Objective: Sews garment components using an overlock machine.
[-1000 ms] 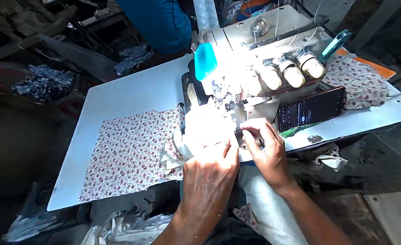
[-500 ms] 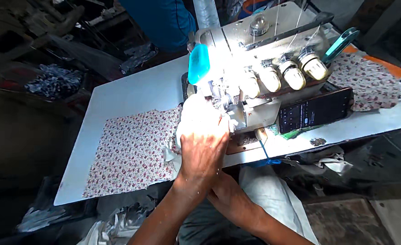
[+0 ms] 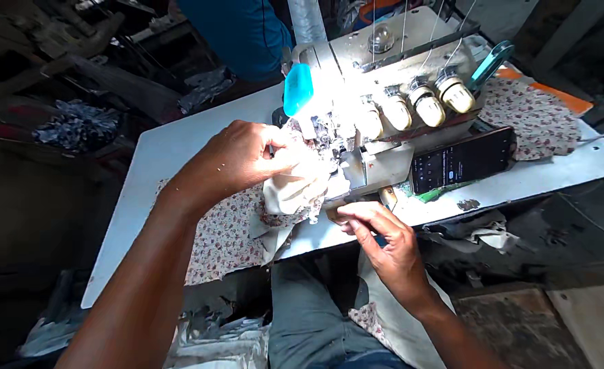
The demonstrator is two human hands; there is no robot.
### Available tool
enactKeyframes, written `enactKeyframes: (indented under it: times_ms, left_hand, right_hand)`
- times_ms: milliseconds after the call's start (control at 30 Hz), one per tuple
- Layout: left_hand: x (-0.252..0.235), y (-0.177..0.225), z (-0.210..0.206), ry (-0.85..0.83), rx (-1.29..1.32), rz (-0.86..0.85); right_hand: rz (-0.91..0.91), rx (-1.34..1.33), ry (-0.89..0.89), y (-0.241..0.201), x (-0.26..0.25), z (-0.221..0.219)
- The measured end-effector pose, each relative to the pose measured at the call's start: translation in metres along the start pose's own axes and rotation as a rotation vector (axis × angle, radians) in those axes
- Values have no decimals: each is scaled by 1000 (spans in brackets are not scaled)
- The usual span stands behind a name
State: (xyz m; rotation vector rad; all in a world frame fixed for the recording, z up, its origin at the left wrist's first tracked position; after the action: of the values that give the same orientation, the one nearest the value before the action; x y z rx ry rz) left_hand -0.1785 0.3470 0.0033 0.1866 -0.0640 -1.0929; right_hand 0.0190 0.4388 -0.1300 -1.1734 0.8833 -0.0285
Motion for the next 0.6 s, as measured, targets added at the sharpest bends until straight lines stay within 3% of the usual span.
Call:
enactKeyframes:
  times_ms: [200,400,500,600]
  left_hand:
    - [3,33,21,124,-92,-28]
    - [16,50,19,154,-110,-77]
    - [19,41,21,159,-70,-76]
    - [19,35,21,149,-12,-83]
  right_hand:
    - [-59,-78,-46,-6,-18,-40]
    - [96,-107,-195,-17,-24,-77]
    - [127,-143,-231,-17,-17,-74]
    - [210,47,-79,-17,-24,-46]
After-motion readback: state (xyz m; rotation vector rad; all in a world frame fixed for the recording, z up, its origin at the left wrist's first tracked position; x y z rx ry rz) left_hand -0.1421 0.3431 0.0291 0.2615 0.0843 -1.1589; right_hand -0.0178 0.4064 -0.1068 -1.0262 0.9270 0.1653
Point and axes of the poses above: each hand's wrist, its own x-axis away from the middle knuckle, its own z-axis out of the back of the hand, y = z × x, the point moved 5 cm from there along -x, towards the middle knuckle, and after that the axes turned 8 degrees about z, right-handed, at the moved point
